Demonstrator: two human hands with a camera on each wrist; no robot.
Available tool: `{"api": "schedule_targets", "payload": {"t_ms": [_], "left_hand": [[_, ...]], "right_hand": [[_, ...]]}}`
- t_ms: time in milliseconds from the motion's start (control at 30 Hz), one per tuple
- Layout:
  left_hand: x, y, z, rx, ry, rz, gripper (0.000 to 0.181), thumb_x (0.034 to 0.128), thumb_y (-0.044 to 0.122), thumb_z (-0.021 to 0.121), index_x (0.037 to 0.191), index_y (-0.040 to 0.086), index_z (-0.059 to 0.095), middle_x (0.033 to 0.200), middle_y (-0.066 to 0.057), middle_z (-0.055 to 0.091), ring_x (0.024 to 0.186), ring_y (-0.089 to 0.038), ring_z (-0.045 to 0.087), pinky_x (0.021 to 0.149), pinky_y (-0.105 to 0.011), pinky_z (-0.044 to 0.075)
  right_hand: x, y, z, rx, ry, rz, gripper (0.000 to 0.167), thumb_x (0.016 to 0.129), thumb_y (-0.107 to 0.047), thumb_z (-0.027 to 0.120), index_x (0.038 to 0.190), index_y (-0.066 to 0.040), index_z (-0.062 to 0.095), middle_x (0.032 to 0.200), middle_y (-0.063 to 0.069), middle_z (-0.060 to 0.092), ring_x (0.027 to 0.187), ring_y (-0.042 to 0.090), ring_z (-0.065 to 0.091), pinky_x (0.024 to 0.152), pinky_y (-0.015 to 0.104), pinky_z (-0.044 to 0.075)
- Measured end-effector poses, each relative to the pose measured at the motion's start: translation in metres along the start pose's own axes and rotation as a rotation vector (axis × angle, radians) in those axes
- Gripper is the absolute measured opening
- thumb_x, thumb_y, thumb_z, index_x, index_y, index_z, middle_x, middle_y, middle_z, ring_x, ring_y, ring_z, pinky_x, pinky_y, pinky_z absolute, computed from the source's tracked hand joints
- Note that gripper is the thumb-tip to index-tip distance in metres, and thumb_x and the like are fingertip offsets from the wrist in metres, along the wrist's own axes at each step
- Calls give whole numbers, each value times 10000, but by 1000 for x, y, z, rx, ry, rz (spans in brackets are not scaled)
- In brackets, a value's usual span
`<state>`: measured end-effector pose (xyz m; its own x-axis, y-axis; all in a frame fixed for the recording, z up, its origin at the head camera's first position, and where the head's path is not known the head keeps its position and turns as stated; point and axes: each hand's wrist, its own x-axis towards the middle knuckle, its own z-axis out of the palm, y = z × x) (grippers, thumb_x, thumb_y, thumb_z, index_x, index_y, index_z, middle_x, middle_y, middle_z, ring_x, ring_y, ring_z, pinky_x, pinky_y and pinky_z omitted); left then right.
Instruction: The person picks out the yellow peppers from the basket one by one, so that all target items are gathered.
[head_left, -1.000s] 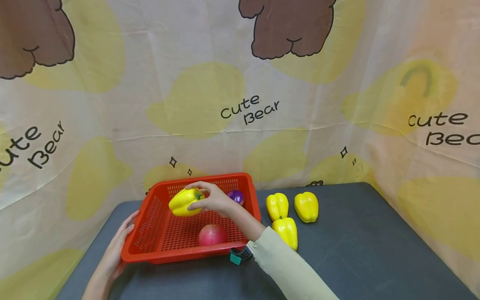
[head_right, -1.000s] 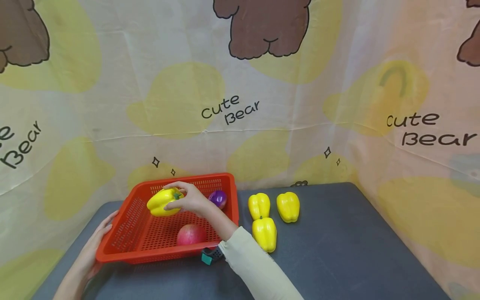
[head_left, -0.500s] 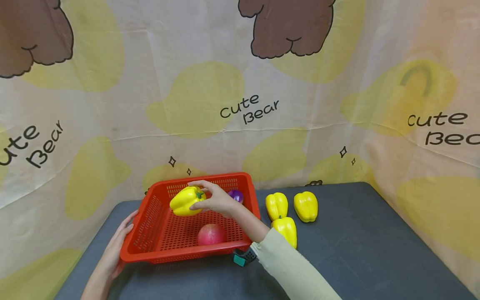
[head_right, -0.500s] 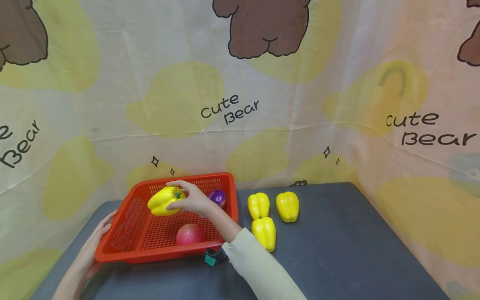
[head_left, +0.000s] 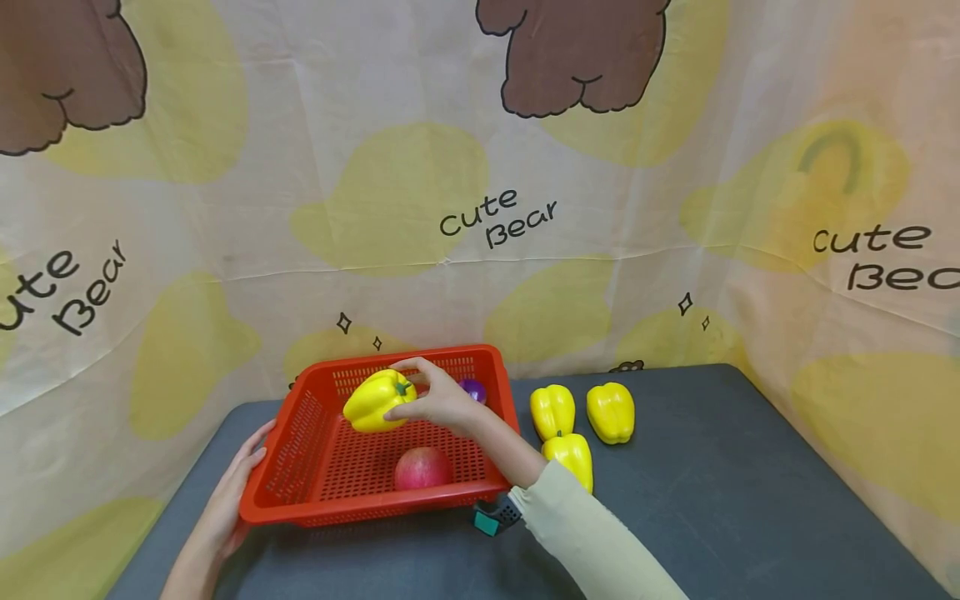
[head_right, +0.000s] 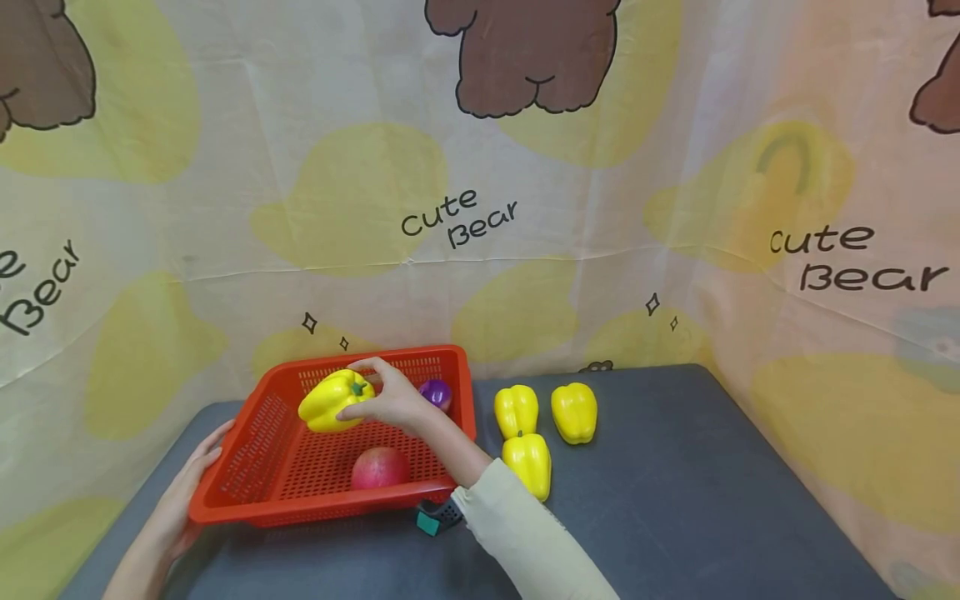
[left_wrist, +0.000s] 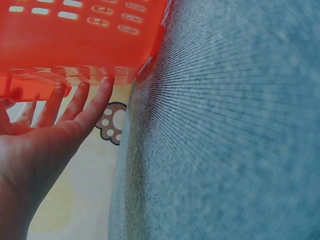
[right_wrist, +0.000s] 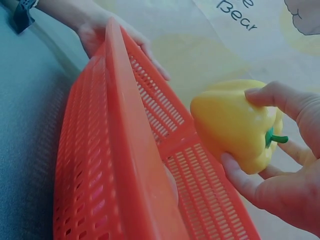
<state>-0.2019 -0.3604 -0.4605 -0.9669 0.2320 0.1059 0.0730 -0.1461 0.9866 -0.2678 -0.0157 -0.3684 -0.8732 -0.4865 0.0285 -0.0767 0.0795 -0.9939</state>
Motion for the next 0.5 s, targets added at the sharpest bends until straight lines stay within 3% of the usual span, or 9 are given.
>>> {"api": "schedule_targets", "payload": {"t_ms": [167,500], "left_hand": [[0,0,0,10,8,-4,457,1182,272,275,1634,300,211,1334,194,628,1101,-95,709,831,-337,631],[0,1,0,12,4,-2,453,1183,271,275,1630,310,215,1331,193,625,1100,-92,705,828,-337,630]], "right_hand": [[-3,-1,-3,8,-5,-10,634,895,-33,816,1463,-120,549,1378,146,566,1080,226,673,939,413,610],[-10,-1,-9,10,14,-23,657,898,-50,807,1491,-108,529,1342,157,573,1075,237,668,1010,514,572]]}}
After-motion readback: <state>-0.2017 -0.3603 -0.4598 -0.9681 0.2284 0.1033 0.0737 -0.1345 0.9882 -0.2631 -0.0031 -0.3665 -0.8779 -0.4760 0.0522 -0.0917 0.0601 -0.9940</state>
